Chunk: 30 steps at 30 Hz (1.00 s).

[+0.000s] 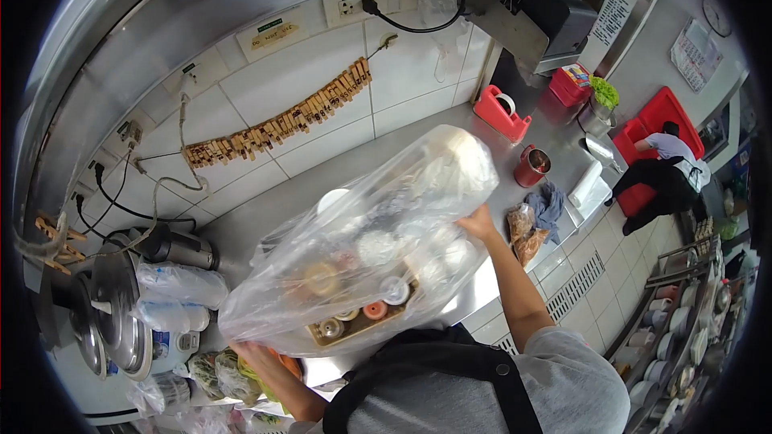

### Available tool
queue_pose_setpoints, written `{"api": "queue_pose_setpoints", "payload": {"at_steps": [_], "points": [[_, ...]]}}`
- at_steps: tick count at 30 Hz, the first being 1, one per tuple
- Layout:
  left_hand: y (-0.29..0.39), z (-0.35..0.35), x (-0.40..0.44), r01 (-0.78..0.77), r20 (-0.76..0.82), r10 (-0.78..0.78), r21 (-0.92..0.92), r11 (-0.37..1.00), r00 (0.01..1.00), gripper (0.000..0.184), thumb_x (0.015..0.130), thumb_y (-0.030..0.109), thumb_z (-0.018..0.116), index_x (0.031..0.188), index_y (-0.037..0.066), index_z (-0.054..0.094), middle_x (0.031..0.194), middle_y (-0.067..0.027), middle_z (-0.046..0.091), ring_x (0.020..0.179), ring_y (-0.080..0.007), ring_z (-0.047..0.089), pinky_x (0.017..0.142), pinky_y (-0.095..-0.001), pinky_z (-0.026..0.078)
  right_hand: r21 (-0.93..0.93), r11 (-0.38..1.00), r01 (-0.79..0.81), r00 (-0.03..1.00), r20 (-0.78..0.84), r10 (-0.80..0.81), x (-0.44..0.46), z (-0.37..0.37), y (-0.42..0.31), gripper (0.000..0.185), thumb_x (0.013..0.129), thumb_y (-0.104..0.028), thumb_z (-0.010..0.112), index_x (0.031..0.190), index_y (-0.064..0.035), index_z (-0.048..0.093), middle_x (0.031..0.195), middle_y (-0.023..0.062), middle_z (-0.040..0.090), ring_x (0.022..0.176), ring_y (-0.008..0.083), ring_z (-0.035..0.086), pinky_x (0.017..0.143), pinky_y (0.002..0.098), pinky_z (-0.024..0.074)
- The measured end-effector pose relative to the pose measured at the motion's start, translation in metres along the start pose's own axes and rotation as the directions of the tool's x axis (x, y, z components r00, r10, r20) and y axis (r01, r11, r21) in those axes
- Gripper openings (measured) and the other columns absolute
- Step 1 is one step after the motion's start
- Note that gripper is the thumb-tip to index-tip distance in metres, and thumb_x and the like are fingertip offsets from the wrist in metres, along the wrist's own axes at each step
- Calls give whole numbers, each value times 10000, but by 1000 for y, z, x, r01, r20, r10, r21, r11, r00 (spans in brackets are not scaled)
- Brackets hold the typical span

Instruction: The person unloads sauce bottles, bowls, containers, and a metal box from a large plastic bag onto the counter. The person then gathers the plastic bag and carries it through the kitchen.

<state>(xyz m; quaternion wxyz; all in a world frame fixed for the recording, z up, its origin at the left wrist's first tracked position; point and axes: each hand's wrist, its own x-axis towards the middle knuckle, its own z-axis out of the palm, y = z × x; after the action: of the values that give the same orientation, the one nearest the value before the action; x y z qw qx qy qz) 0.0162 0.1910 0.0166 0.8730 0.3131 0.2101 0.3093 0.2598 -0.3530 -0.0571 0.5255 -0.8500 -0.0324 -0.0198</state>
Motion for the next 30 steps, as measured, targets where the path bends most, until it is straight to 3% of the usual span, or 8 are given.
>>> {"api": "queue_pose_setpoints", "payload": {"at_steps": [12,15,16,17,21,23,25,30], "points": [[78,-42,28,-129,-200,155,136,982,968,482,896,350,429,1210,-14,447,1205,-183,505,1092,-318,504,901,-458,436,-266,959,-101,985,107,133,24,112,-66,829,514,-423,832,1141,20,518,1104,174,587,1022,273,565,886,348,435],[107,-85,20,-49,-181,264,733,678,948,530,859,342,529,1238,-12,418,1190,-206,506,1096,-330,495,917,-434,407,83,993,-78,910,414,37,22,72,-97,1042,496,-561,783,1244,59,408,1180,197,525,1046,370,524,900,354,424],[115,-76,-3,-104,21,415,978,178,910,560,820,313,592,1245,-5,411,1167,-220,512,1083,-324,499,926,-411,392,-280,948,-151,968,153,199,9,58,-125,992,524,-489,796,1253,54,401,1187,207,512,1041,390,510,895,370,420],[122,-58,-28,-93,261,422,921,-379,868,602,782,283,655,1252,2,405,1143,-233,518,1070,-318,504,934,-388,377,-572,768,-287,958,-160,239,-9,45,-148,946,552,-417,808,1263,50,395,1194,218,499,1036,410,497,891,385,416],[123,69,-122,250,329,591,679,-690,737,624,693,234,742,1202,10,461,1097,-213,538,1054,-319,501,930,-365,369,-555,796,243,765,-394,-509,-65,49,-189,583,627,-180,760,1105,14,490,1072,196,491,962,369,486,840,439,398],[106,114,-138,-397,497,297,854,-337,816,448,706,198,726,1073,11,552,989,-150,592,946,-294,555,843,-375,419,-272,688,673,679,-141,-720,-101,70,-194,403,644,-109,719,977,-20,509,993,164,476,922,334,484,815,446,390],[74,155,-146,-415,437,-253,899,139,863,280,741,197,681,937,17,595,855,-113,610,806,-294,584,731,-380,449,-95,562,822,569,72,-819,-140,96,-194,351,661,-118,699,949,-38,514,991,149,473,918,325,488,805,429,398],[-32,185,-103,-834,683,-570,552,-7,457,301,807,321,581,931,49,605,894,-155,602,819,-322,581,712,-391,455,137,536,833,454,387,-803,-168,113,-189,441,691,-180,691,1073,-55,510,1078,150,482,966,332,494,793,400,423]]}}
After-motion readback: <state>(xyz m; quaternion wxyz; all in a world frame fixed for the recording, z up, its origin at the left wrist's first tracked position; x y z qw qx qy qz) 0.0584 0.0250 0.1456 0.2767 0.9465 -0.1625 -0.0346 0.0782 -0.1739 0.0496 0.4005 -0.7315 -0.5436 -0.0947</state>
